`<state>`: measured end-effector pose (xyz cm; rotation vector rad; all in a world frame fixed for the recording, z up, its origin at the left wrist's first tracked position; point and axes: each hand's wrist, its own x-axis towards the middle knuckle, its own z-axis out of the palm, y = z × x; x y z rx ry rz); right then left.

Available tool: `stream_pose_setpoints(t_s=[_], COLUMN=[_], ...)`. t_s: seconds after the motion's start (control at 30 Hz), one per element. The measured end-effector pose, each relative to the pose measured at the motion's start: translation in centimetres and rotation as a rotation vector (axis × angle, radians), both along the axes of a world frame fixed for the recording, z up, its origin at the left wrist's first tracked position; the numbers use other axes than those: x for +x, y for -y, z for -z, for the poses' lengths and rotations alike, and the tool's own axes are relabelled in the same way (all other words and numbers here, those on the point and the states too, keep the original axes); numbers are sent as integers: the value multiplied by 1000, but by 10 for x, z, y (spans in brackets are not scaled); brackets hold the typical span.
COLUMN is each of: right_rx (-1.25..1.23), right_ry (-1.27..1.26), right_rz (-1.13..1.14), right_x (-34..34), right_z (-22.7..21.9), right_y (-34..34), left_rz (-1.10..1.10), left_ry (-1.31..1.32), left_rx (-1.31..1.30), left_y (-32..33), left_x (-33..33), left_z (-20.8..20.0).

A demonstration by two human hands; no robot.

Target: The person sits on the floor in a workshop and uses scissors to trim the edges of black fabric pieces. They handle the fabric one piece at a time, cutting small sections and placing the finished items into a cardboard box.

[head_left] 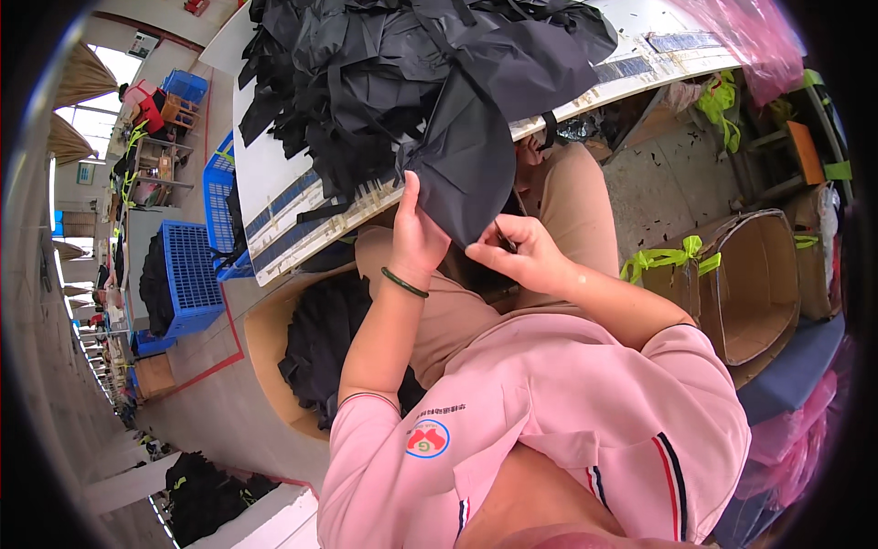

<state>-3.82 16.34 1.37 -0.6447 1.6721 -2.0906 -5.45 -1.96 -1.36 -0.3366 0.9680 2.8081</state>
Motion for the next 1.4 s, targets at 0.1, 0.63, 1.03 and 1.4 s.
stream_pose_setpoints(t_s=[0.1, 0.63, 1.03, 1.4], right_rx=[94, 117, -236, -72], right_ry=[-277, -550, 428, 359], right_rz=[-67, -146, 110, 106], right_x=[5, -26, -24, -8], right_z=[0, -71, -35, -4], right_y=[-22, -23, -11, 12], left_rz=[-35, 701, 15, 82], left_ry=[70, -495, -126, -409], left_rx=[-51, -987, 11, -1131], left_y=[12, 44, 13, -12], left_x=[10, 66, 65, 73], left_z=[14, -136, -33, -25])
